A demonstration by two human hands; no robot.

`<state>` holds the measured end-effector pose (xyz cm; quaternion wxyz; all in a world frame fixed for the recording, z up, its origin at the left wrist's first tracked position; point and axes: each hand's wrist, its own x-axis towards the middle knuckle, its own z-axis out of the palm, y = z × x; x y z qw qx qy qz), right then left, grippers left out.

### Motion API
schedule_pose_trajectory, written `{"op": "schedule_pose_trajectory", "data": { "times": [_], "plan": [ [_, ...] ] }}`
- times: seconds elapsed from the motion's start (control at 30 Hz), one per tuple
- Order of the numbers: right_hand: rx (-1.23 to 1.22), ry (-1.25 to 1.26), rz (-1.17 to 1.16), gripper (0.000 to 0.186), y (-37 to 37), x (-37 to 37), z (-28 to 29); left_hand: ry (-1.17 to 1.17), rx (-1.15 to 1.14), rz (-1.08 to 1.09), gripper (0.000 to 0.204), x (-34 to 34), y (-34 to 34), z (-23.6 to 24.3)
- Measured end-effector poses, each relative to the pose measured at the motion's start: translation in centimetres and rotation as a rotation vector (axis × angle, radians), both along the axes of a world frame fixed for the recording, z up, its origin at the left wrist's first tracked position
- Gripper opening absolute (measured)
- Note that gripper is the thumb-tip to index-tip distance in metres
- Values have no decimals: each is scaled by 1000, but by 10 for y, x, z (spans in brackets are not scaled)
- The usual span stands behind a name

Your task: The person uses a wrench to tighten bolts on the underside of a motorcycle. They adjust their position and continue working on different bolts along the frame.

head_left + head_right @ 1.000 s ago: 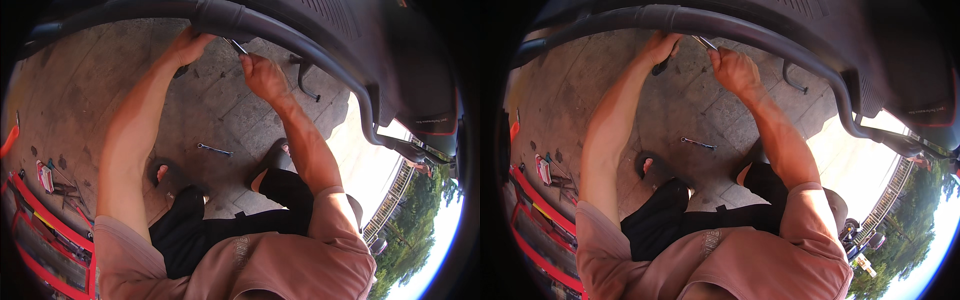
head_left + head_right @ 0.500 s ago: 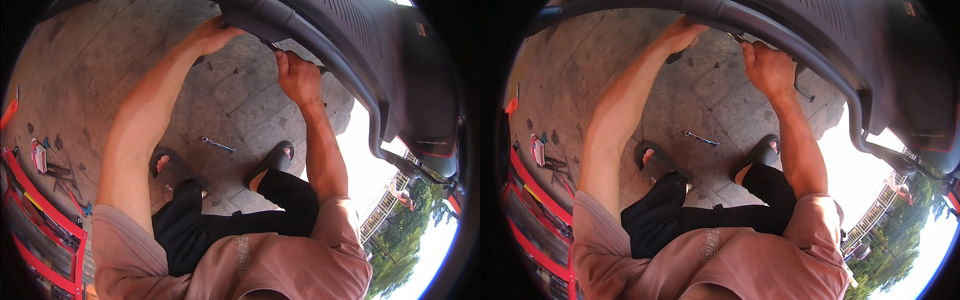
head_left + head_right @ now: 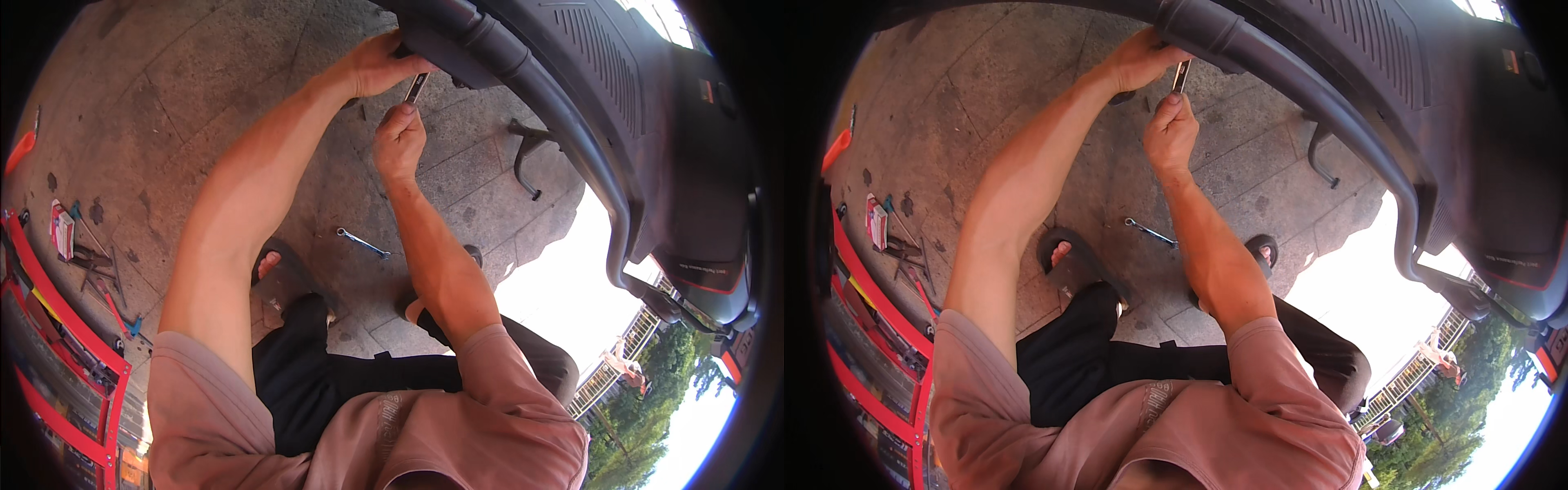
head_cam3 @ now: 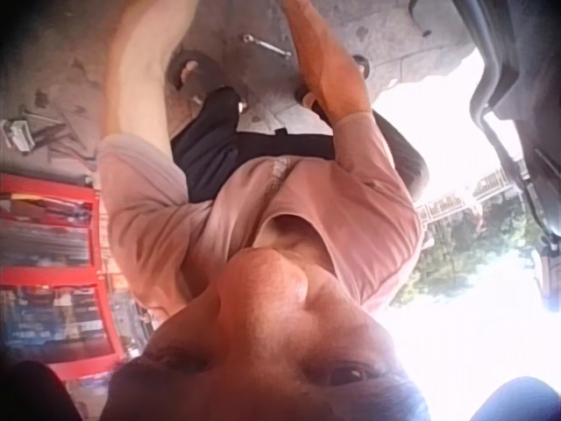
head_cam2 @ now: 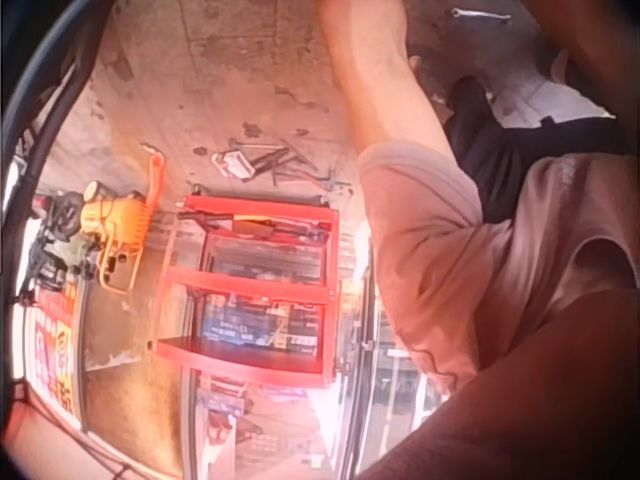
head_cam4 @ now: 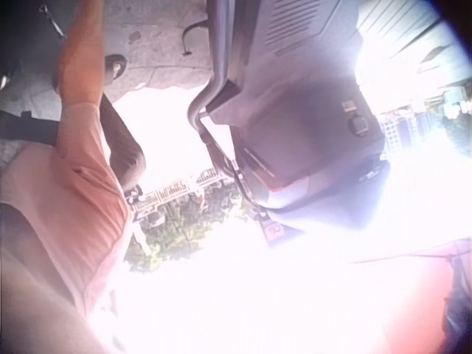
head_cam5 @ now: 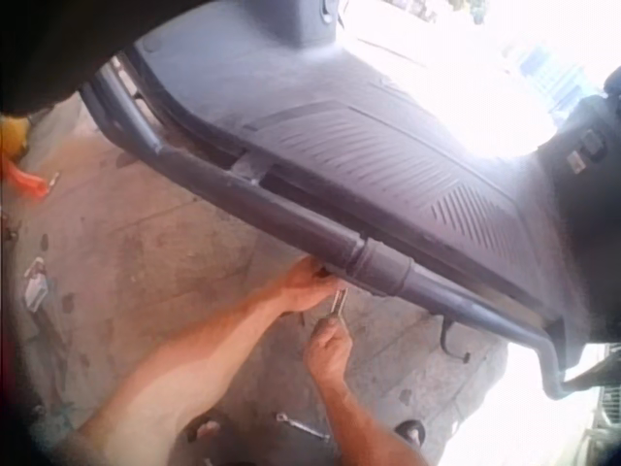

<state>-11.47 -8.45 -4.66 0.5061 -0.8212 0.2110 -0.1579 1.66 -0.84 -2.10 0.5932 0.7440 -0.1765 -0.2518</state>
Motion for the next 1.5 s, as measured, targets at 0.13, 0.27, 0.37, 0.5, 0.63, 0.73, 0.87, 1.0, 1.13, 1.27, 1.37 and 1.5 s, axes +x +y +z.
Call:
{"op": "schedule_pose_trajectory", "data": {
  "times": [0.13, 0.27, 0.37, 0.5, 0.63, 0.73, 0.87, 1.0, 1.13, 1.27, 1.37, 1.5],
  "plan": [
    [45, -157, -98, 46, 28, 17, -16, 64, -5, -42, 69, 4, 2, -5],
    [58, -183, -37, 45, 21, 21, -8, 69, -50, -66, 67, 5, 2, -7],
    [9, -53, 90, 43, -9, 15, 2, 45, -130, -62, 67, 4, 2, -5],
    [-182, 165, 277, 40, -58, 2, 35, 11, -40, -28, 69, -1, 0, 0],
    [-618, 322, 444, 37, -101, 11, 101, 14, 56, -30, 73, 0, -1, 5],
    [-896, 355, 578, 37, -126, 19, 135, 42, 45, -57, 76, 1, -1, 7],
    [-970, 167, 555, 36, -135, 23, 129, 41, 68, -48, 79, 1, 0, 11],
    [-930, 135, 448, 37, -129, 19, 113, 81, 132, -96, 82, 3, 3, 17],
    [-835, 159, 383, 37, -122, 8, 100, 139, 221, -149, 81, 2, 4, 20],
    [-591, 150, 276, 39, -99, -7, 64, 14, 123, -37, 78, -1, 2, 15],
    [-330, 81, 164, 40, -61, -9, 32, 57, 74, -33, 75, -2, 2, 9],
    [-21, 11, -21, 40, -2, 9, 6, 58, 72, -16, 69, 1, 2, 3]
  ]
}}
